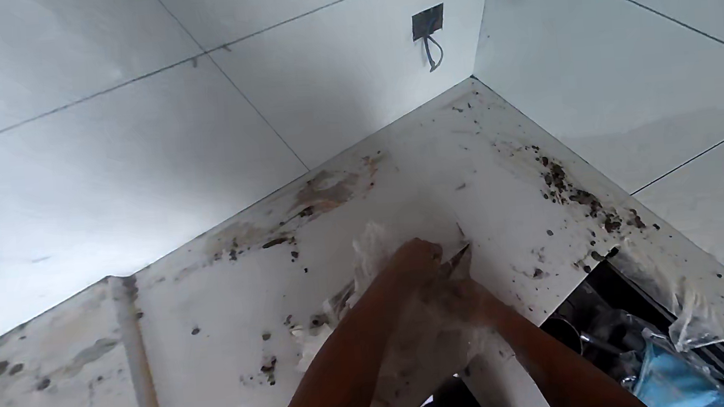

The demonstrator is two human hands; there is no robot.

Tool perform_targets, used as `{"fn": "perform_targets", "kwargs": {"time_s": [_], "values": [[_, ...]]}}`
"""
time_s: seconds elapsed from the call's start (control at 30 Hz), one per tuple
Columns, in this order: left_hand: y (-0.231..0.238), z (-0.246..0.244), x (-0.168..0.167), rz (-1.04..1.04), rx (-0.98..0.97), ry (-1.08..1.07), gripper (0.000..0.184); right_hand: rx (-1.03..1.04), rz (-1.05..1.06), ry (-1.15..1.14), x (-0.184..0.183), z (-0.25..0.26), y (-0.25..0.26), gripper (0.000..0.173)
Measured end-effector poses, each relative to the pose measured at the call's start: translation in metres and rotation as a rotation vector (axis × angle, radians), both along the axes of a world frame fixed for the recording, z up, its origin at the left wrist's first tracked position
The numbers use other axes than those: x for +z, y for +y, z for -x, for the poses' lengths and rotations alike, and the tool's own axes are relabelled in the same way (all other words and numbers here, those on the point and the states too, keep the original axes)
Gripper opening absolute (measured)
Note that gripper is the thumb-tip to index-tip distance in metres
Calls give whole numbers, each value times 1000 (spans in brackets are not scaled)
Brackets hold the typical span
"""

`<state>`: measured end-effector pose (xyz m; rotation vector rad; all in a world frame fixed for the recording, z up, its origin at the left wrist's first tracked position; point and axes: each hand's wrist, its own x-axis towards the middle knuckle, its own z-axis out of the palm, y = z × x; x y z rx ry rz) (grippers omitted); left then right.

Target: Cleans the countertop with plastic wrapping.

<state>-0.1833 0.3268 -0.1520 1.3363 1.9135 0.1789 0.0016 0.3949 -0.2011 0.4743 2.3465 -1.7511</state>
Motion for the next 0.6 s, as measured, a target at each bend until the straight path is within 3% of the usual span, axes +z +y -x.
{"fn": "perform_targets", "kwargs": {"time_s": [0.43,0.6], "values": [[-67,8,22,67,47,-71,20,104,85,186,-7,-6,-32,24],[-91,10,26,93,-37,-58,20,142,140,259,-3,2,-50,22]]}}
